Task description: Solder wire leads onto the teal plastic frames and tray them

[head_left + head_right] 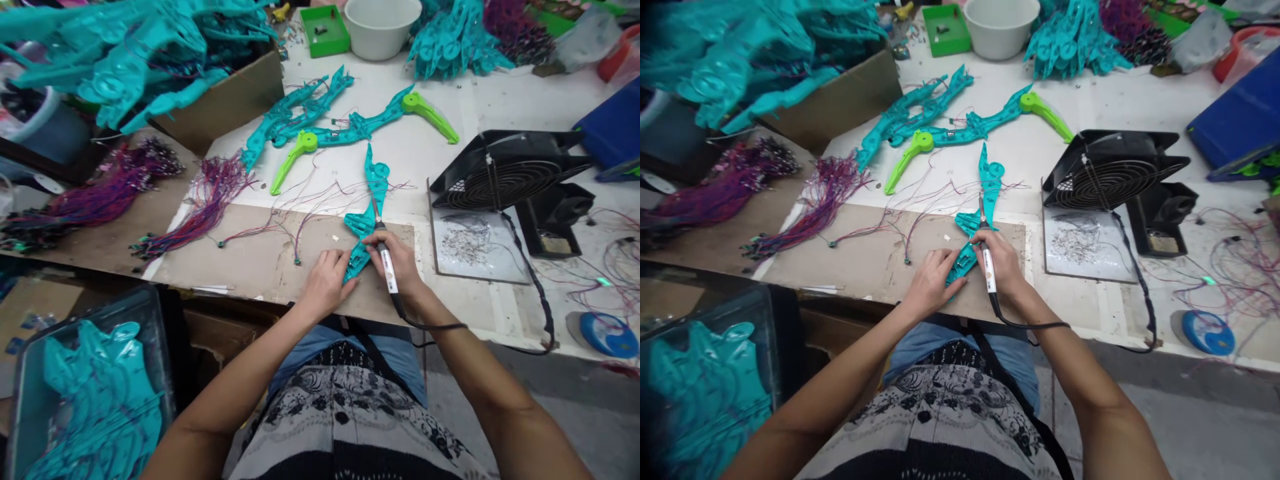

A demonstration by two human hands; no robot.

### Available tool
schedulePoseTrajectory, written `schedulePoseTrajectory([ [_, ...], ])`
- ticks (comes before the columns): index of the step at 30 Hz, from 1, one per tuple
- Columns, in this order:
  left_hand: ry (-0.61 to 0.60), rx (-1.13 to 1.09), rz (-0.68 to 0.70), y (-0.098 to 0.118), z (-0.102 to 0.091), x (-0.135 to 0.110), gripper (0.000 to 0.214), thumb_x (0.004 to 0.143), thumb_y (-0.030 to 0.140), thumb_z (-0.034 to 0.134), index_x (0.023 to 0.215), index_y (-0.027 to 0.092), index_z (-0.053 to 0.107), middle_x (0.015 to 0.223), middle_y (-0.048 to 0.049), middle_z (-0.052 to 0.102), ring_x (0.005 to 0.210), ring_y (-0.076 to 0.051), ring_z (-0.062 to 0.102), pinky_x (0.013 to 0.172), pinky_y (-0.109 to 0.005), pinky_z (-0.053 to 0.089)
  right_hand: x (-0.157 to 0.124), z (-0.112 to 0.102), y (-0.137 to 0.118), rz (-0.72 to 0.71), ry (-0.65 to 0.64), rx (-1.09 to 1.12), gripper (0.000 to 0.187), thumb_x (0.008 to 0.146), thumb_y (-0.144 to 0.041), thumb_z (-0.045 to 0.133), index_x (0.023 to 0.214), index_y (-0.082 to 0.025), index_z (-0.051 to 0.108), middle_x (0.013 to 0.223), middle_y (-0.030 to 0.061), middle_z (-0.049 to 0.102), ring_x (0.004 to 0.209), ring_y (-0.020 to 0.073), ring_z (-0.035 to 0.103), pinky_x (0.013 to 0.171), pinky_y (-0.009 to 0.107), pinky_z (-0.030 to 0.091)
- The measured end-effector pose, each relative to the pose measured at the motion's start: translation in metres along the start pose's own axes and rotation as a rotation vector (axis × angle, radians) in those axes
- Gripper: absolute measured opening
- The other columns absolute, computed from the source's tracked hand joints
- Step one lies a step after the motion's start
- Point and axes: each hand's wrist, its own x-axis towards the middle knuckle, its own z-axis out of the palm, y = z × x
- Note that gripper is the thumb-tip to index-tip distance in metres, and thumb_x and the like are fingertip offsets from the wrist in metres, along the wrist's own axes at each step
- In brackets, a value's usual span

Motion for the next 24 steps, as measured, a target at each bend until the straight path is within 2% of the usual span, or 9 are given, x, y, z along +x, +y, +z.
schedulePoseTrajectory([
  [3, -0.001, -0.019, -0.024, 0.001, 0.001, 0.0, 0.046, 0.088, 0.03, 0.06, 0.131, 0.015, 0.05, 0.115, -0.0129, 0.058, 0.108, -0.028, 0.052, 0.093, -0.044, 0.049, -0.007, -0.004, 0.006, -0.232, -0.11, -0.05, 0.018, 0.093, -0.019, 0.05, 0.106, -0.026, 0.059, 0.091, 0.0058, 0.066, 0.083, 0.023, 0.061, 0.075, 0.039, 0.052],
  [6, -0.051, -0.048, -0.042, -0.001, 0.0, 0.004, 0.049, 0.083, 0.033, 0.067, 0.127, 0.016, 0.055, 0.114, -0.0125, 0.059, 0.107, -0.027, 0.054, 0.094, -0.041, 0.049, -0.011, -0.008, 0.018, -0.387, -0.204, -0.098, 0.026, 0.092, -0.017, 0.049, 0.113, -0.027, 0.061, 0.082, 0.0074, 0.063, 0.079, 0.0253, 0.06, 0.069, 0.038, 0.051],
  [9, -0.145, -0.099, -0.051, -0.007, -0.01, 0.013, 0.049, 0.08, 0.04, 0.07, 0.122, 0.016, 0.06, 0.11, -0.0113, 0.062, 0.103, -0.025, 0.058, 0.092, -0.036, 0.049, -0.004, -0.013, 0.029, -0.574, -0.245, -0.141, 0.034, 0.092, -0.015, 0.047, 0.121, -0.026, 0.059, 0.085, 0.0098, 0.064, 0.086, 0.0282, 0.061, 0.072, 0.041, 0.051],
  [11, -0.19, -0.142, -0.052, -0.01, -0.023, 0.017, 0.047, 0.081, 0.043, 0.068, 0.119, 0.016, 0.062, 0.108, -0.0104, 0.062, 0.101, -0.024, 0.06, 0.089, -0.033, 0.049, 0.006, -0.018, 0.026, -0.668, -0.272, -0.149, 0.037, 0.092, -0.014, 0.045, 0.124, -0.026, 0.058, 0.091, 0.0118, 0.066, 0.092, 0.0297, 0.062, 0.077, 0.044, 0.051],
  [13, -0.212, -0.177, -0.043, -0.009, -0.037, 0.018, 0.045, 0.083, 0.042, 0.066, 0.119, 0.015, 0.063, 0.109, -0.0103, 0.062, 0.102, -0.024, 0.06, 0.089, -0.031, 0.048, 0.018, -0.025, 0.012, -0.725, -0.294, -0.172, 0.036, 0.093, -0.013, 0.043, 0.123, -0.026, 0.059, 0.091, 0.0119, 0.066, 0.09, 0.0292, 0.062, 0.076, 0.043, 0.051],
  [18, -0.208, -0.208, -0.007, -0.004, -0.063, 0.016, 0.047, 0.081, 0.036, 0.068, 0.122, 0.014, 0.063, 0.112, -0.0116, 0.063, 0.106, -0.024, 0.06, 0.092, -0.03, 0.046, 0.042, -0.038, -0.025, -0.868, -0.336, -0.201, 0.031, 0.096, -0.017, 0.041, 0.11, -0.027, 0.066, 0.072, 0.0075, 0.06, 0.08, 0.0257, 0.06, 0.07, 0.038, 0.05],
  [21, -0.186, -0.258, 0.016, -0.005, -0.07, 0.012, 0.045, 0.079, 0.032, 0.07, 0.118, 0.009, 0.066, 0.108, -0.0122, 0.066, 0.101, -0.023, 0.061, 0.09, -0.028, 0.046, 0.049, -0.039, -0.035, -0.884, -0.386, -0.177, 0.029, 0.097, -0.017, 0.041, 0.106, -0.026, 0.067, 0.069, 0.0054, 0.058, 0.076, 0.0231, 0.059, 0.068, 0.036, 0.048],
  [24, -0.173, -0.33, 0.024, -0.005, -0.074, 0.006, 0.038, 0.079, 0.031, 0.07, 0.112, 0.013, 0.069, 0.1, -0.008, 0.068, 0.094, -0.02, 0.062, 0.086, -0.027, 0.047, 0.051, -0.038, -0.041, -0.861, -0.39, -0.131, 0.026, 0.097, -0.016, 0.041, 0.104, -0.024, 0.064, 0.066, 0.0032, 0.056, 0.069, 0.0199, 0.055, 0.066, 0.033, 0.047],
])
